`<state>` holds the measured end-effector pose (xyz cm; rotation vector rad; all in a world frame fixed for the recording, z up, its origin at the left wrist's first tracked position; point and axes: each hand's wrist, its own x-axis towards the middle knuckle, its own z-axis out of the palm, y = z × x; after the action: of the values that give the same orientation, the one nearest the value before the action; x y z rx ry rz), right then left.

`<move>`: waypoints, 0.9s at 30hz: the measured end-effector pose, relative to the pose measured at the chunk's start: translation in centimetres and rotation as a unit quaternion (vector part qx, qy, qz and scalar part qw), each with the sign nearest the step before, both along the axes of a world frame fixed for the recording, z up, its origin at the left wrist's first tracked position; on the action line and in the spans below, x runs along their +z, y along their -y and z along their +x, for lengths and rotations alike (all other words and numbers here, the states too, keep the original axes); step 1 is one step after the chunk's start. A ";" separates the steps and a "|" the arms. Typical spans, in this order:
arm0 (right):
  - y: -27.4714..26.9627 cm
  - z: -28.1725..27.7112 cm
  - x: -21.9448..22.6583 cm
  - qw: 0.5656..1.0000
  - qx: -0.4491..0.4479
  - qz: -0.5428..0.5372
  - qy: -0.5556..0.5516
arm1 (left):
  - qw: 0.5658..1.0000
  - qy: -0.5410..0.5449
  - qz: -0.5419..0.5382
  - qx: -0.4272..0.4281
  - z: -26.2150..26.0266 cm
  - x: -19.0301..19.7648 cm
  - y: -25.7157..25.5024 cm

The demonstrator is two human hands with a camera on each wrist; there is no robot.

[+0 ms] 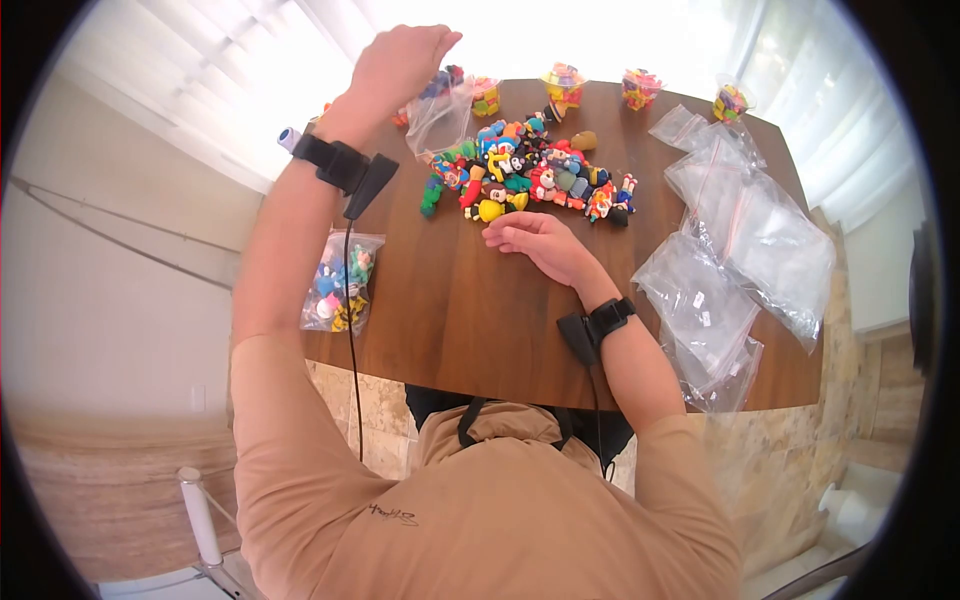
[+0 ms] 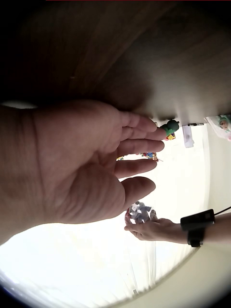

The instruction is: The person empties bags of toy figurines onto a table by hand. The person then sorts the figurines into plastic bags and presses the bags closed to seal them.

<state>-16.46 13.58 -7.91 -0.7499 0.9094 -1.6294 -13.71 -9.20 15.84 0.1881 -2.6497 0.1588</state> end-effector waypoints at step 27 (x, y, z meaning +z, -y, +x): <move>0.0 -0.2 -0.6 0.997 0.022 -0.008 0.076 | 0.607 0.105 0.765 -0.189 -2.8 -13.0 -25.5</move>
<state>-16.68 13.60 -8.52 -0.6428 0.7672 -1.6326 -16.53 16.26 2.87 0.1103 -2.1010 -2.3298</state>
